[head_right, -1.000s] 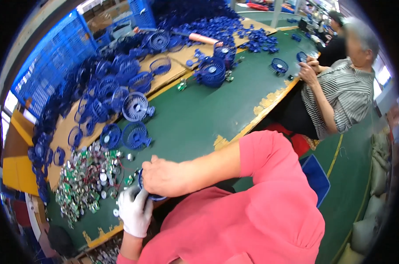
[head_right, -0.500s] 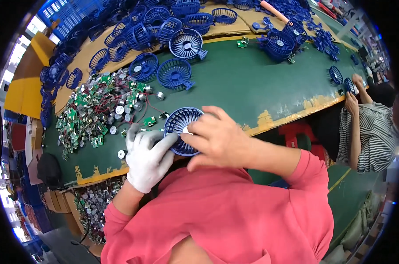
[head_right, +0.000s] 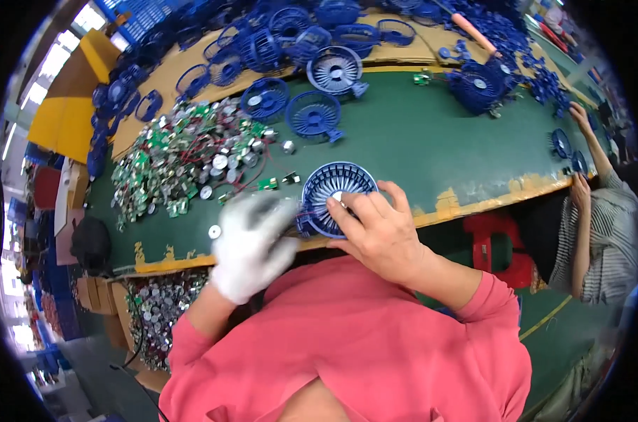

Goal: The person assembles portable fans by picking up motor and circuit board units and fitting them into plastic fan housings by hand.

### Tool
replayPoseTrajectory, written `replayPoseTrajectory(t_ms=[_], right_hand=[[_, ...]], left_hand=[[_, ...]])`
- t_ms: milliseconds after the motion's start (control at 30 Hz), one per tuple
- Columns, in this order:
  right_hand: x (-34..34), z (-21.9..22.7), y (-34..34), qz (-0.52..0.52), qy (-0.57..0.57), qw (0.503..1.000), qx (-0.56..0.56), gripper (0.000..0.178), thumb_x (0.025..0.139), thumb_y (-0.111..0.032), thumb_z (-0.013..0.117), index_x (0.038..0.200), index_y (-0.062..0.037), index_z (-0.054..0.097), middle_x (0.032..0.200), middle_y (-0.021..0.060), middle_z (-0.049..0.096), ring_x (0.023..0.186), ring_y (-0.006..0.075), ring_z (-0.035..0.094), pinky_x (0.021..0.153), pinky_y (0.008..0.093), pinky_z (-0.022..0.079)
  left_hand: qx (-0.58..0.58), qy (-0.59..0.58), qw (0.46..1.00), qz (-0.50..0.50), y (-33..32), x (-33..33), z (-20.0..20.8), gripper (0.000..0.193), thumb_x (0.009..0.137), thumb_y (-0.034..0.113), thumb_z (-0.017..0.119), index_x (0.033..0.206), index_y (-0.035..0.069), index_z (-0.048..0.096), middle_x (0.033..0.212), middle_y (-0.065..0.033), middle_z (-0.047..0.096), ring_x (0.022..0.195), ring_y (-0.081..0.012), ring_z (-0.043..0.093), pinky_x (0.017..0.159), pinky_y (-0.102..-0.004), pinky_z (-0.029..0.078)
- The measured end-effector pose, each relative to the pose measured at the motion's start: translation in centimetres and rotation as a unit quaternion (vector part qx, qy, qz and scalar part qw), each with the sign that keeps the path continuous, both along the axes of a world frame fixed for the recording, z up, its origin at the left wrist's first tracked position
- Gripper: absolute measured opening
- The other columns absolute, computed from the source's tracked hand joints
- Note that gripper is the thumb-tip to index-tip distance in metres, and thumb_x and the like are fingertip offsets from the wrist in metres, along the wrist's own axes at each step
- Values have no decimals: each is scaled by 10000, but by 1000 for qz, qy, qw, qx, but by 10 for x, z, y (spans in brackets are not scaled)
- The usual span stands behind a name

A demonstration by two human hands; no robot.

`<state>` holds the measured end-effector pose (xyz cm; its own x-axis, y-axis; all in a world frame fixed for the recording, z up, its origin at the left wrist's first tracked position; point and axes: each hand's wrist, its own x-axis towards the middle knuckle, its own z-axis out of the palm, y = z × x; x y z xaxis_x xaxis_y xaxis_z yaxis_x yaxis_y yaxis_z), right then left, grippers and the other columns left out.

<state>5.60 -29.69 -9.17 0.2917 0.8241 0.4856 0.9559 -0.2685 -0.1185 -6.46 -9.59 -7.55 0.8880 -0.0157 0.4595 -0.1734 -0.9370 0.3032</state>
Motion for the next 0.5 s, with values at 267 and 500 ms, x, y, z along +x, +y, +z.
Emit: replayPoseTrajectory(t_ms=[267, 500], right_hand=[[102, -5, -80, -237, -115, 964, -20, 538, 637, -264, 785, 1125, -109, 622, 1028, 49, 586, 931, 239, 561, 877, 424, 381], [208, -25, -155, -426, -154, 891, -29, 460, 697, -289, 758, 1112, -145, 620, 1037, 52, 590, 975, 233, 570, 883, 415, 382]], left_hand=[[-44, 131, 951, 278, 70, -70, -20, 408, 731, 233, 715, 1101, 83, 630, 971, -127, 584, 870, -294, 589, 761, -380, 478], [-26, 133, 953, 270, 71, -59, -38, 395, 707, 220, 721, 1074, 92, 649, 919, -113, 582, 857, -308, 583, 743, -388, 471]])
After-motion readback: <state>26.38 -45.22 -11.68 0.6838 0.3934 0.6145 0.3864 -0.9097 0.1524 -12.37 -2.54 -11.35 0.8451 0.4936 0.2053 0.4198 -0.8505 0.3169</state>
